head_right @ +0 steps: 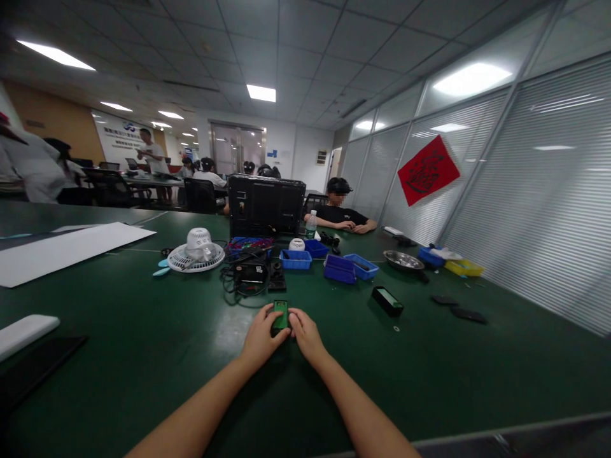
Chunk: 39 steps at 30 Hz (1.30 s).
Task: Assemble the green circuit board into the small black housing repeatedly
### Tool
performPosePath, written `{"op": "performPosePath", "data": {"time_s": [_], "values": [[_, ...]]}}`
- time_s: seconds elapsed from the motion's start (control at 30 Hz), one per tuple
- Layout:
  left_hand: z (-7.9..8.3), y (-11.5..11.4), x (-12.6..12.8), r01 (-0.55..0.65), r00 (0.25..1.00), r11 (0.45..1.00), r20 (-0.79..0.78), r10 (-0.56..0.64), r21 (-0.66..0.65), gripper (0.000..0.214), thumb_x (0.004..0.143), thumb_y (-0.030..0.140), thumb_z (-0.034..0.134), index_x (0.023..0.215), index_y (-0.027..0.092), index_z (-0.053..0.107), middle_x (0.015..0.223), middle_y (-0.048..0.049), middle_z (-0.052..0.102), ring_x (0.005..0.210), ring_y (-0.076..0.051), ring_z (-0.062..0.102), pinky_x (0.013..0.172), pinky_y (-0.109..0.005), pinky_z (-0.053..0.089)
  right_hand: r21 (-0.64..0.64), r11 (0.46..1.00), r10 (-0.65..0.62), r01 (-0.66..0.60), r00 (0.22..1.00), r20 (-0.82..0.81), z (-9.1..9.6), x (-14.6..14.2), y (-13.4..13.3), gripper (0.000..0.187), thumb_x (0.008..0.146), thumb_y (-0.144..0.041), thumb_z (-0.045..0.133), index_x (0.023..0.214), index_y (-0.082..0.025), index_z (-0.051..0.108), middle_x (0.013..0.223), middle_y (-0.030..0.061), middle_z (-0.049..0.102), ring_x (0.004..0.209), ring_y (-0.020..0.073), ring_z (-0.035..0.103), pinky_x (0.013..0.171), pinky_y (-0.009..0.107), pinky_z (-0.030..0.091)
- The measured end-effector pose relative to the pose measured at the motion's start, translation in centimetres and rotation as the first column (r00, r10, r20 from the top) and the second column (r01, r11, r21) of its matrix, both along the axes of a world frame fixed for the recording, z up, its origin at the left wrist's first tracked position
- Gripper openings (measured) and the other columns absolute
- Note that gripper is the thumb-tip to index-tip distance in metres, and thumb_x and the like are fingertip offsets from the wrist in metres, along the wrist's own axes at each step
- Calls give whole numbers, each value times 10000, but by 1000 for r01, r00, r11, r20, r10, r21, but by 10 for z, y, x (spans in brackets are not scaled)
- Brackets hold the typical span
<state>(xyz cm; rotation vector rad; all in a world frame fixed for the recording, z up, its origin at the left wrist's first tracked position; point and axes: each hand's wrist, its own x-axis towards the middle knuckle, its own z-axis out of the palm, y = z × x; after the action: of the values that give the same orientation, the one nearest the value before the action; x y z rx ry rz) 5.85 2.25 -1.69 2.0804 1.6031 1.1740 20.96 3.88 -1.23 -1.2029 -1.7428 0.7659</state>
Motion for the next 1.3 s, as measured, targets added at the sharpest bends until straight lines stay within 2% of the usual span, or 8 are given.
{"op": "performPosePath", "data": {"time_s": [0.23,0.37,0.5,0.63,0.73,0.83,1.03,1.3], "values": [[6,-8,3,92,990,992,-119,-81,90,364,697,306,625,1057,263,591,1351,-68,342,1207,-256,347,990,-440,313,-128,988,66,-82,990,-126,0,2,4,503,818,-537,354,1064,-147,557,713,24,580,463,95,479,432,220,393],[9,-10,4,6,987,994,-163,12,105,279,688,256,631,963,223,601,1305,-76,388,1188,-242,367,977,-429,333,-134,970,189,-205,975,-121,-1,3,5,513,811,-537,393,1090,-142,562,779,44,610,493,90,485,467,223,402],[13,-12,1,-95,975,992,-192,109,79,161,753,169,536,897,221,586,1285,-60,412,1175,-203,389,966,-369,346,-80,958,274,-277,961,-47,-1,4,6,426,836,-482,399,1001,-151,610,804,35,624,532,85,498,573,239,427],[15,-11,-3,-173,961,985,-215,172,12,329,737,87,497,1034,223,538,1359,-61,336,1184,-186,401,960,-306,350,-122,973,191,-194,981,-32,0,8,9,424,829,-486,398,969,-145,607,769,35,627,488,83,485,492,221,403],[13,-8,-6,-230,948,973,-227,223,-3,539,731,79,481,1240,238,405,1397,-85,280,1161,-196,438,917,-286,388,-151,978,143,-143,990,-14,1,11,11,429,816,-499,402,924,-141,612,741,36,627,453,78,469,427,205,367],[11,-4,-9,-250,935,968,-260,241,-4,666,729,91,483,1336,271,275,1395,-108,292,1130,-213,473,881,-293,414,-155,981,117,-116,993,-2,1,13,13,414,806,-493,413,890,-141,616,721,33,627,438,74,462,401,194,342],[11,-3,-14,-245,926,969,-300,228,-22,704,742,129,498,1369,262,206,1338,-110,403,1117,-200,490,895,-284,403,-128,992,7,-6,1000,8,3,21,16,406,803,-485,403,827,-144,622,655,18,607,436,80,461,419,195,350],[20,-10,-32,-297,898,953,-355,259,-57,679,758,144,474,1373,254,209,1351,-94,392,1103,-190,504,895,-284,408,-88,976,-199,200,980,16,1,48,28,410,785,-487,392,744,-142,609,603,17,586,434,96,467,456,213,367]]}}
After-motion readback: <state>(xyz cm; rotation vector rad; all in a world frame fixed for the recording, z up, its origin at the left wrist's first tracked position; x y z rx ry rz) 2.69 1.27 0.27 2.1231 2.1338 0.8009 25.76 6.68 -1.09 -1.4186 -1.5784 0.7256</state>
